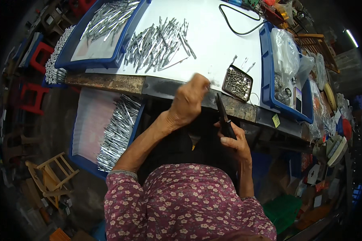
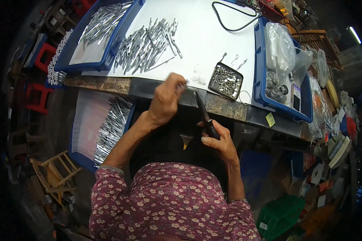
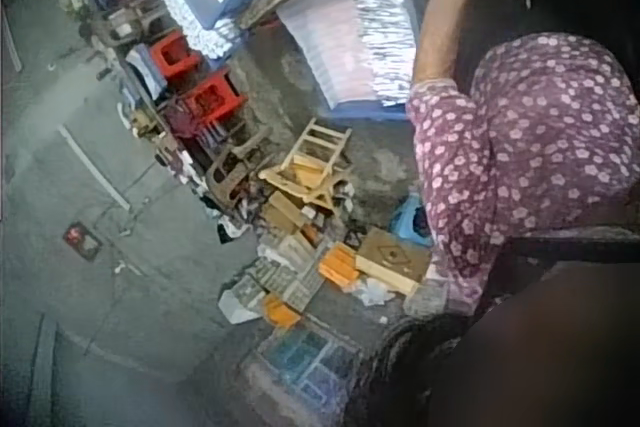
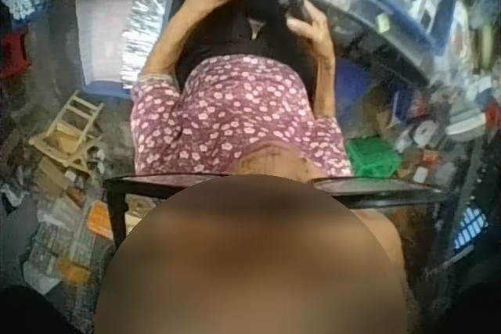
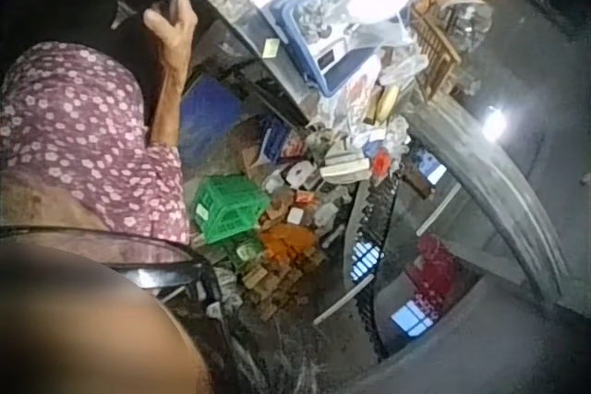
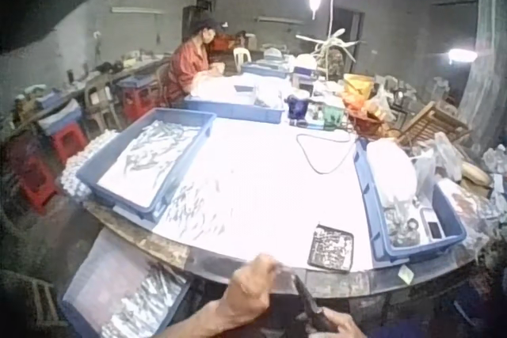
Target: The recorder uses pliers to crimp or assemble small metal pins at a manufacturing workbench.
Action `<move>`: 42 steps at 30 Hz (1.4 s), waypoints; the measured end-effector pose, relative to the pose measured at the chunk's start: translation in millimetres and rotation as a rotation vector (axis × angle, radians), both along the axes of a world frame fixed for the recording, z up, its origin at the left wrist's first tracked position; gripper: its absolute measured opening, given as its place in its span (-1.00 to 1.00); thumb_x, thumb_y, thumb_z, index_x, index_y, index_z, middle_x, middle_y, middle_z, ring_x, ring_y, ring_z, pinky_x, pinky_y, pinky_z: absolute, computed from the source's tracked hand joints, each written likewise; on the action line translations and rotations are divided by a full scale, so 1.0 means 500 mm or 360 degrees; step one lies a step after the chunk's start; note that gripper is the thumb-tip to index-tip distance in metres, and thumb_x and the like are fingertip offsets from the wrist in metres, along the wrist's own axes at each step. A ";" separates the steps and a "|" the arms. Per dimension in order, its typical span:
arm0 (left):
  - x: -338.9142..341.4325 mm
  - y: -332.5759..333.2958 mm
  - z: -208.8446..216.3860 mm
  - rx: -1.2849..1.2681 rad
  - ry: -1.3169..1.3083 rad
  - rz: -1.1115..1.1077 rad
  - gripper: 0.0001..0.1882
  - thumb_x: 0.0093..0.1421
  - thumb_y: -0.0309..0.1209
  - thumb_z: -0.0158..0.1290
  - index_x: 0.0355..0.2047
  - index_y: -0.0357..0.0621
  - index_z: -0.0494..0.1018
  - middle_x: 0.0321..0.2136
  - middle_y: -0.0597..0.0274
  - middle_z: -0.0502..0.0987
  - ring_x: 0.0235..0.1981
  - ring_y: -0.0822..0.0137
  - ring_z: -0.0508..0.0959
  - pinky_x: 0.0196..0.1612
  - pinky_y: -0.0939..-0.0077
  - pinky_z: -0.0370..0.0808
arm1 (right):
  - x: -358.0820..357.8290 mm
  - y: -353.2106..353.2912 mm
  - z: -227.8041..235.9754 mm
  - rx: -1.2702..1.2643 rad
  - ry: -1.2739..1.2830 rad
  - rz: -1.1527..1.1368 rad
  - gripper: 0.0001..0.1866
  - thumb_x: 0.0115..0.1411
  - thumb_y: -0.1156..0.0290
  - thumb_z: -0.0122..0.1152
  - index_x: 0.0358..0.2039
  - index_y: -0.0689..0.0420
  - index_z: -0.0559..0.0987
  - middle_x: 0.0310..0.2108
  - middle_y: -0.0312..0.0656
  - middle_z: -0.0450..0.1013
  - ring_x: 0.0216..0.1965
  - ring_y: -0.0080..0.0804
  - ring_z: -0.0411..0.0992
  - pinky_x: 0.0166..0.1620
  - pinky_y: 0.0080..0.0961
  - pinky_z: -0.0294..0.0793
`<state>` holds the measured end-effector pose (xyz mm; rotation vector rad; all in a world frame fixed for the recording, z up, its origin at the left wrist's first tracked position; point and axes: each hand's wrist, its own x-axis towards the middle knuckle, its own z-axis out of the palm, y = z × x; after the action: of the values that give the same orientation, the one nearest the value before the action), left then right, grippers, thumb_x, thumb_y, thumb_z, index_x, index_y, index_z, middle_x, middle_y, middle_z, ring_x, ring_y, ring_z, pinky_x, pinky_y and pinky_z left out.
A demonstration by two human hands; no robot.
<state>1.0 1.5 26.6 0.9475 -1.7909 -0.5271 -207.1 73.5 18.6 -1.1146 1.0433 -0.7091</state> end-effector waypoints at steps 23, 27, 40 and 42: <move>0.080 -0.194 -0.077 0.0170 -0.1079 0.0612 -0.86 -0.01 -0.56 0.01 -0.46 -0.38 0.31 -0.47 -0.10 0.38 -0.47 -0.04 0.49 -0.39 0.15 0.43 | 0.019 0.026 -0.049 -0.0196 0.0495 0.0241 -0.38 -0.18 0.23 0.41 -0.10 0.22 0.42 -0.44 -0.34 0.35 -0.42 -0.61 0.28 -0.36 -0.62 0.28; 0.088 -0.182 -0.083 -0.0065 -0.0946 0.0668 -0.89 0.00 -0.58 -0.01 -0.46 -0.39 0.31 -0.49 -0.09 0.41 -0.47 -0.02 0.49 -0.40 0.17 0.43 | 0.020 0.024 -0.035 -0.0179 0.0386 0.0228 -0.38 -0.18 0.23 0.41 -0.10 0.22 0.42 -0.47 -0.35 0.33 -0.43 -0.62 0.26 -0.35 -0.64 0.27; 0.020 -0.036 -0.016 0.0779 0.1071 -0.0083 -0.86 0.07 -0.50 0.05 -0.33 -0.27 0.44 -0.50 0.38 0.47 -0.46 0.63 0.40 -0.36 0.75 0.37 | 0.023 -0.001 0.032 -0.0735 0.0588 -0.0221 -0.41 -0.17 0.26 0.40 -0.12 0.20 0.43 -0.47 -0.40 0.29 -0.47 -0.68 0.22 -0.36 -0.73 0.25; 0.008 -0.016 -0.024 0.0816 0.1126 -0.0233 -0.87 0.07 -0.53 0.05 -0.34 -0.26 0.46 -0.51 0.40 0.45 -0.47 0.64 0.39 -0.35 0.78 0.35 | 0.030 -0.007 0.039 -0.0839 0.0641 -0.0288 -0.44 -0.17 0.32 0.39 -0.13 0.21 0.43 -0.46 -0.38 0.31 -0.46 -0.67 0.24 -0.35 -0.72 0.26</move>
<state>4.9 -6.3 14.4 0.8161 -1.0967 -1.2790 -191.8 70.1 37.9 -1.6804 1.3513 -0.9620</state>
